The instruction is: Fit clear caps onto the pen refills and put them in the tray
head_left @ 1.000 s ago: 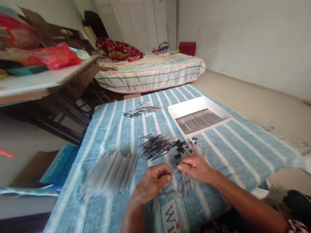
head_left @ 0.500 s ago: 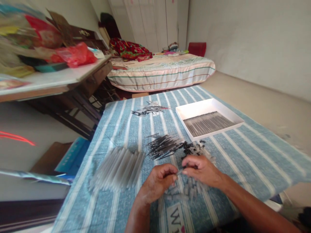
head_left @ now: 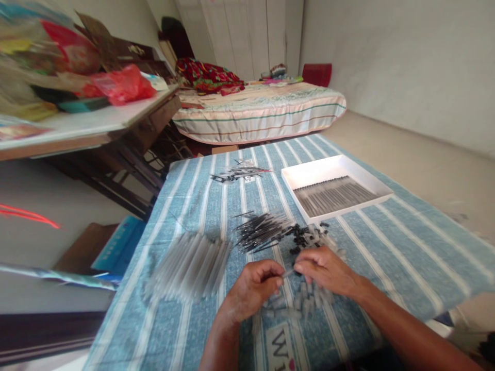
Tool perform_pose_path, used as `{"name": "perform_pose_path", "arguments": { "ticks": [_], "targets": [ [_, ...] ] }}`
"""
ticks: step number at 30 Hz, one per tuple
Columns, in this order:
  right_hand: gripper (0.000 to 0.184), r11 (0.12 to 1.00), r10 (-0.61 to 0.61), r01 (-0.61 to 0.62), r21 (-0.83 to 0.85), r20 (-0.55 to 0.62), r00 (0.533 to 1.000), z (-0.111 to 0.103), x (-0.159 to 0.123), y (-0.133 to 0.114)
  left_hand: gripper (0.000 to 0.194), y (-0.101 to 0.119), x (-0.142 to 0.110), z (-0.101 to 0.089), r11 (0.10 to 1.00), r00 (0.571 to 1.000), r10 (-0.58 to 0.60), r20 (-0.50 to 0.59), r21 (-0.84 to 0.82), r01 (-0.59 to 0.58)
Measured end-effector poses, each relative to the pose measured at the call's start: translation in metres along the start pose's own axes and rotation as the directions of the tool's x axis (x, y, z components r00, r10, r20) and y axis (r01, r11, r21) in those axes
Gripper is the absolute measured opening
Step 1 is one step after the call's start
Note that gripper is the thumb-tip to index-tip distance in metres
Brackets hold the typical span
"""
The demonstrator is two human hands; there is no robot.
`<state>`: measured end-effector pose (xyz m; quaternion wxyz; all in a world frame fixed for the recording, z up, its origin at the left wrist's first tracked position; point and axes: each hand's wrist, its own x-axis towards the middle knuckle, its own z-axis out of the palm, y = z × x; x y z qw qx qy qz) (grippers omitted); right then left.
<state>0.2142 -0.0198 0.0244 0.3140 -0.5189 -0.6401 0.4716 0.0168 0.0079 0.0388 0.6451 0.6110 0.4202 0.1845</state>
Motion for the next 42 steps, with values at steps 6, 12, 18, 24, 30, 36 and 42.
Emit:
{"name": "perform_pose_path", "arguments": {
  "ticks": [6, 12, 18, 24, 30, 36, 42],
  "targets": [
    [0.033, 0.999, 0.035, -0.035, 0.002, 0.030, 0.999, 0.000, 0.001, 0.000, 0.011, -0.004, 0.001, 0.000, 1.000, 1.000, 0.018, 0.013, -0.005, -0.017],
    [0.026, 0.997, 0.054, -0.056, 0.047, 0.044, 0.998, 0.002, 0.001, 0.003, 0.010, -0.003, 0.002, 0.000, 0.999, 1.000, -0.006, 0.005, -0.033, 0.006],
    [0.019, 0.994, 0.082, -0.085, 0.068, 0.049, 0.995, 0.002, 0.003, 0.001, 0.012, -0.005, 0.002, 0.000, 0.999, 1.000, 0.000, 0.004, -0.037, 0.000],
    [0.024, 0.991, 0.115, -0.119, 0.065, 0.063, 0.991, 0.001, 0.005, 0.000, 0.013, -0.009, 0.002, -0.001, 0.998, 1.000, 0.015, -0.008, -0.057, -0.015],
    [0.023, 0.982, 0.130, -0.144, 0.120, 0.116, 0.985, 0.004, 0.006, 0.005, 0.012, -0.007, 0.002, 0.000, 0.998, 0.996, 0.065, -0.054, 0.003, -0.065],
    [0.026, 0.980, 0.133, -0.144, 0.138, 0.091, 0.987, 0.004, 0.008, 0.003, 0.009, -0.008, 0.004, 0.000, 0.955, 0.969, 0.214, -0.122, 0.234, -0.182],
    [0.028, 0.984, 0.096, -0.099, 0.146, 0.030, 0.995, 0.003, 0.013, 0.000, 0.012, -0.008, 0.004, -0.007, 0.837, 0.925, 0.365, -0.106, 0.473, -0.276]
  ]
}}
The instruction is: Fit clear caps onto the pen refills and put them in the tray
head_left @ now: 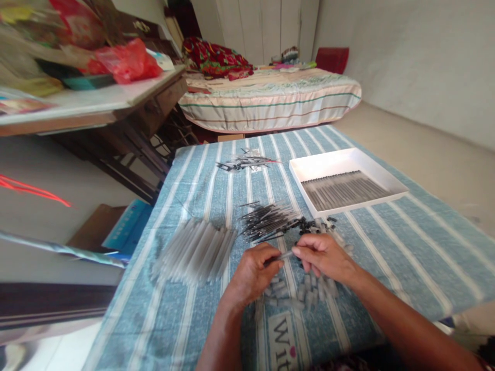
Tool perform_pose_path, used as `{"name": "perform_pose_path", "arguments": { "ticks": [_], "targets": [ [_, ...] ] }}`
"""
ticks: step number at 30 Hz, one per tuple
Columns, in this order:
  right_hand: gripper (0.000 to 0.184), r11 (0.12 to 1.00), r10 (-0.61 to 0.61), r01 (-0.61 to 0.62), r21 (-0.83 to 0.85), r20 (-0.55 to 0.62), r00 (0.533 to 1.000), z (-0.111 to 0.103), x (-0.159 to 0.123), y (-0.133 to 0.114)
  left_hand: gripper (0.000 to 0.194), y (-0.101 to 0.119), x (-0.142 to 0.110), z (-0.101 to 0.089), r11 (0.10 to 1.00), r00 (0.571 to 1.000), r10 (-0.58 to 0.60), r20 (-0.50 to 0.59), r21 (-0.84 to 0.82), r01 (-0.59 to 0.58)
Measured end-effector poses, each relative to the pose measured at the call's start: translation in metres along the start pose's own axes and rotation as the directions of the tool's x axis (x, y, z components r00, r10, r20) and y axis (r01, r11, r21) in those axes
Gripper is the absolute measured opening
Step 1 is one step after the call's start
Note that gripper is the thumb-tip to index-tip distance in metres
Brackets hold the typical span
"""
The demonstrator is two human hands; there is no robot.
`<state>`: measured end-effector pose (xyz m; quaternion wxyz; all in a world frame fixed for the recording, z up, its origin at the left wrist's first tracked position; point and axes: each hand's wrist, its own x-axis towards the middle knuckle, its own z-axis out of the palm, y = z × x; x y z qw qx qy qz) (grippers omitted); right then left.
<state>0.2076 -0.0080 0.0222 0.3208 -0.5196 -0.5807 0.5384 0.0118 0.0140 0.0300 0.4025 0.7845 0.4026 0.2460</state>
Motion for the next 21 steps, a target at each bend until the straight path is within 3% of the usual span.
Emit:
{"name": "perform_pose_path", "arguments": {
  "ticks": [3, 5, 7, 11, 14, 16, 19, 21],
  "targets": [
    [0.023, 0.994, -0.064, 0.063, -0.088, -0.015, 0.998, -0.003, -0.001, -0.001, 0.010, 0.000, 0.000, -0.002, 1.000, 0.994, 0.025, -0.107, 0.015, -0.023],
    [0.016, 0.955, -0.130, 0.139, -0.263, 0.052, 0.990, -0.005, -0.005, -0.004, 0.007, 0.000, -0.001, -0.003, 1.000, 0.979, 0.017, -0.204, 0.012, -0.015],
    [0.009, 0.846, -0.146, 0.222, -0.486, 0.189, 0.971, -0.004, -0.012, -0.007, 0.005, 0.000, -0.002, -0.004, 1.000, 0.959, -0.003, -0.285, -0.003, 0.003],
    [0.013, 0.511, -0.064, 0.372, -0.775, 0.397, 0.916, 0.008, -0.023, -0.015, 0.008, 0.001, -0.003, -0.005, 0.998, 0.922, -0.061, -0.383, -0.036, 0.051],
    [0.019, 0.325, -0.037, 0.462, -0.825, 0.477, 0.878, 0.021, -0.026, -0.016, 0.010, 0.002, -0.003, -0.004, 0.990, 0.898, -0.121, -0.424, -0.117, 0.078],
    [0.021, 0.257, -0.033, 0.503, -0.825, 0.513, 0.858, 0.027, -0.025, -0.016, 0.011, 0.002, -0.003, -0.003, 0.974, 0.887, -0.182, -0.424, -0.204, 0.102],
    [0.023, 0.223, -0.072, 0.546, -0.808, 0.545, 0.836, 0.030, -0.022, -0.016, 0.009, 0.001, -0.002, -0.001, 0.927, 0.876, -0.274, -0.397, -0.353, 0.130],
    [0.023, 0.254, -0.124, 0.549, -0.796, 0.536, 0.835, 0.028, -0.019, -0.017, 0.010, 0.001, -0.002, 0.000, 0.881, 0.868, -0.319, -0.380, -0.456, 0.124]
  ]
}}
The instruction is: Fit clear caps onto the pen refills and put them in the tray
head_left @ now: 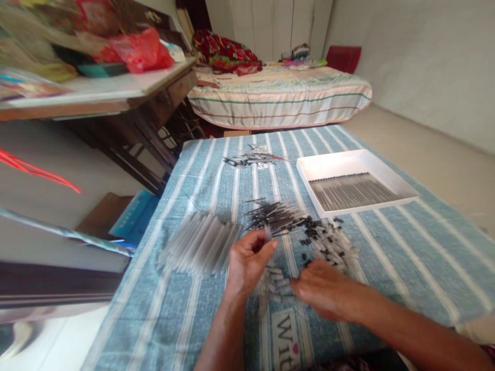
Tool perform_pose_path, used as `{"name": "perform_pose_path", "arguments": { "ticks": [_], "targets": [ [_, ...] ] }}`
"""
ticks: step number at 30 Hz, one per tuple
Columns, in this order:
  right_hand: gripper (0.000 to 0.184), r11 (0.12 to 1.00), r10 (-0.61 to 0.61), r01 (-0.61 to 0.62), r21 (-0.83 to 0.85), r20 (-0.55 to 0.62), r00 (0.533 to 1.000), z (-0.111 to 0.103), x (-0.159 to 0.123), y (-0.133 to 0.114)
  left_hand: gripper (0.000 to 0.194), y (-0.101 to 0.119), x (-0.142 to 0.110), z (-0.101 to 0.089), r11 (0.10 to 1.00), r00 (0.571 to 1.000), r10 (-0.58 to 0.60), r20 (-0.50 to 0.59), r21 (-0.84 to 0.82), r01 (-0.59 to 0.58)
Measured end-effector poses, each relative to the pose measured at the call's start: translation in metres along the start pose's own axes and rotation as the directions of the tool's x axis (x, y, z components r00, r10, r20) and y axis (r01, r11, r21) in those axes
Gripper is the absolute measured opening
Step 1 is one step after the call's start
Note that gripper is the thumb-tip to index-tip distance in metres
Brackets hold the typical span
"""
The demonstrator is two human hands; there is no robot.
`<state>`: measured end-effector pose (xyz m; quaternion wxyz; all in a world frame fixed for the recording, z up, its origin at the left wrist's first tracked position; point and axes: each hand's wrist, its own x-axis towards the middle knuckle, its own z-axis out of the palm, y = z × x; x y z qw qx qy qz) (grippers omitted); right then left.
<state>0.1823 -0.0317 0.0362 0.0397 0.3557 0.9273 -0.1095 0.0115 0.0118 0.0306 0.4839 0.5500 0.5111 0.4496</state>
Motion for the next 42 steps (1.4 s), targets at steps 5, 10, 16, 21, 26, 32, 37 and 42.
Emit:
{"name": "perform_pose_path", "arguments": {
  "ticks": [5, 10, 16, 21, 26, 32, 37, 42],
  "targets": [
    [0.013, 0.884, 0.226, -0.132, 0.449, -0.161, 0.961, -0.001, 0.003, 0.016, 0.011, 0.004, 0.001, 0.000, 0.981, 0.998, -0.064, -0.026, -0.184, 0.058],
    [0.007, 0.281, 0.527, 0.017, 0.959, -0.169, 0.833, 0.011, 0.003, 0.022, 0.015, 0.005, 0.001, 0.000, 0.914, 0.993, -0.103, -0.051, -0.399, 0.074],
    [0.016, -0.039, 0.661, 0.262, 0.964, -0.172, 0.731, 0.025, 0.002, 0.024, 0.018, 0.007, 0.004, -0.004, 0.810, 0.977, -0.177, -0.117, -0.582, 0.077],
    [0.019, -0.177, 0.670, 0.319, 0.931, -0.123, 0.732, 0.026, 0.003, 0.022, 0.018, 0.009, 0.004, -0.004, 0.769, 0.975, -0.202, -0.096, -0.632, 0.097],
    [0.019, -0.250, 0.671, 0.378, 0.892, -0.122, 0.731, 0.020, 0.006, 0.014, 0.020, 0.010, 0.003, -0.001, 0.749, 0.971, -0.224, -0.079, -0.652, 0.120],
    [0.019, -0.285, 0.663, 0.399, 0.872, -0.122, 0.739, 0.018, 0.011, 0.009, 0.021, 0.010, 0.003, 0.000, 0.729, 0.972, -0.228, -0.047, -0.671, 0.139],
    [0.019, -0.267, 0.660, 0.389, 0.882, -0.127, 0.740, 0.018, 0.016, 0.008, 0.021, 0.011, 0.002, 0.001, 0.736, 0.971, -0.237, -0.028, -0.658, 0.161],
    [0.016, -0.184, 0.679, 0.358, 0.915, -0.145, 0.720, 0.020, 0.019, 0.007, 0.021, 0.010, 0.002, 0.003, 0.739, 0.966, -0.256, -0.027, -0.650, 0.178]
  ]
}}
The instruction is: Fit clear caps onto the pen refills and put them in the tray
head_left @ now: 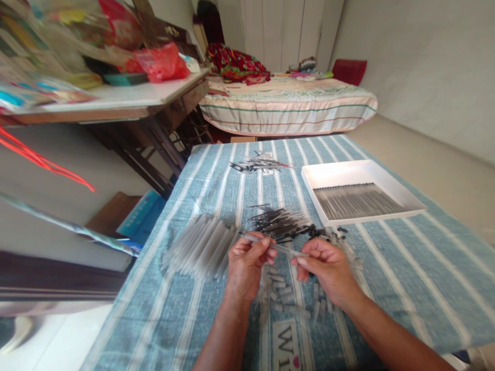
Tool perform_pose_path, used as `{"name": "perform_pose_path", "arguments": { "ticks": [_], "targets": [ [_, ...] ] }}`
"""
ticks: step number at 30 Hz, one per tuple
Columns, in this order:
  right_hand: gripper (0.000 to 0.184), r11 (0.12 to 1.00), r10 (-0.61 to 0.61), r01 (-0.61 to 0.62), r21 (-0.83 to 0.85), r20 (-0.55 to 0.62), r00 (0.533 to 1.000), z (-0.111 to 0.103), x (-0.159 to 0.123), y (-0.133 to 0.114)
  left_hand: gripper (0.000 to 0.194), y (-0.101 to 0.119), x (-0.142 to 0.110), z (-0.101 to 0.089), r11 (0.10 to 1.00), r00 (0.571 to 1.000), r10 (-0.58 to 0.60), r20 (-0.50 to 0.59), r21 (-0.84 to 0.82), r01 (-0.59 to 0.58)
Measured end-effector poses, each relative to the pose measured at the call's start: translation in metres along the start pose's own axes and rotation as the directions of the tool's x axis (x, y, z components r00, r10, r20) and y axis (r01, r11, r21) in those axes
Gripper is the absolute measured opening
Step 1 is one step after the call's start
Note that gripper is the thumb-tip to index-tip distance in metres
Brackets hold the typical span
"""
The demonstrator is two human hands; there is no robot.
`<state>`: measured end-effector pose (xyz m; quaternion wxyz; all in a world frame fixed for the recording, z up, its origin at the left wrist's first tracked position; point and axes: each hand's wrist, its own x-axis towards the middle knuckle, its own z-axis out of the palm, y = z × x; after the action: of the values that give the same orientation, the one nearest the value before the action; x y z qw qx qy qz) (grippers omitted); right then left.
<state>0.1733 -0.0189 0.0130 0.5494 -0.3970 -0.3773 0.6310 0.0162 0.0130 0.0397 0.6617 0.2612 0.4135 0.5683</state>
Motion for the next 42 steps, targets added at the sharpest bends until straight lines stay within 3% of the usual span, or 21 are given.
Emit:
{"name": "perform_pose_path", "arguments": {
  "ticks": [8, 14, 16, 18, 20, 22, 25, 27, 28, 31, 34, 36, 39, 42],
  "targets": [
    [0.018, 0.995, -0.096, 0.093, -0.042, -0.061, 0.994, 0.006, 0.003, 0.001, 0.019, -0.005, 0.000, 0.000, 1.000, 0.999, -0.001, -0.048, 0.009, 0.001],
    [0.022, 0.995, -0.095, 0.093, -0.035, -0.082, 0.992, 0.009, 0.007, 0.010, 0.020, -0.006, 0.002, -0.002, 1.000, 0.998, 0.010, -0.067, 0.006, -0.010],
    [0.021, 0.992, -0.072, 0.067, -0.108, -0.040, 0.997, 0.006, 0.010, 0.009, 0.020, -0.006, 0.003, -0.002, 1.000, 0.998, 0.013, -0.065, 0.025, -0.011],
    [0.019, 0.952, -0.073, 0.078, -0.296, 0.027, 0.997, 0.001, 0.012, 0.002, 0.019, -0.006, 0.004, -0.001, 0.997, 0.997, 0.035, -0.065, 0.069, -0.030],
    [0.015, 0.807, -0.142, 0.178, -0.562, 0.108, 0.984, -0.001, 0.013, -0.011, 0.017, -0.007, 0.003, 0.000, 0.994, 0.999, 0.028, -0.020, 0.102, -0.026],
    [0.012, 0.562, -0.240, 0.315, -0.765, 0.214, 0.947, 0.001, 0.013, -0.025, 0.015, -0.008, 0.002, 0.002, 0.993, 1.000, 0.005, 0.028, 0.116, -0.008],
    [0.014, 0.247, -0.281, 0.432, -0.867, 0.362, 0.889, 0.009, 0.013, -0.037, 0.014, -0.009, 0.000, 0.004, 0.990, 0.998, -0.022, 0.055, 0.138, 0.015],
    [0.015, 0.151, -0.268, 0.455, -0.878, 0.406, 0.874, 0.013, 0.014, -0.040, 0.014, -0.009, 0.000, 0.004, 0.987, 0.999, -0.024, 0.047, 0.162, 0.016],
    [0.015, 0.147, -0.265, 0.450, -0.881, 0.403, 0.876, 0.013, 0.016, -0.041, 0.014, -0.008, 0.000, 0.004, 0.984, 0.999, -0.027, 0.046, 0.177, 0.018],
    [0.014, 0.269, -0.302, 0.360, -0.893, 0.277, 0.912, 0.000, 0.029, -0.047, 0.018, -0.007, 0.002, 0.004, 0.977, 0.999, -0.031, 0.036, 0.214, 0.023],
    [0.016, 0.395, -0.340, 0.180, -0.901, 0.039, 0.940, -0.032, 0.054, -0.058, 0.019, -0.006, 0.004, 0.004, 0.968, 0.999, -0.021, 0.035, 0.250, 0.012],
    [0.018, 0.390, -0.369, 0.040, -0.920, -0.117, 0.922, -0.056, 0.073, -0.065, 0.018, -0.006, 0.004, 0.005, 0.962, 0.999, -0.023, 0.044, 0.273, 0.010],
    [0.018, 0.337, -0.395, -0.072, -0.939, -0.211, 0.894, -0.084, 0.098, -0.069, 0.016, -0.006, 0.002, 0.005, 0.950, 0.998, -0.035, 0.058, 0.311, 0.016],
    [0.014, 0.258, -0.372, -0.180, -0.949, -0.270, 0.888, -0.096, 0.111, -0.063, 0.016, -0.007, 0.002, 0.005, 0.932, 0.997, -0.046, 0.070, 0.362, 0.017]
  ]
}}
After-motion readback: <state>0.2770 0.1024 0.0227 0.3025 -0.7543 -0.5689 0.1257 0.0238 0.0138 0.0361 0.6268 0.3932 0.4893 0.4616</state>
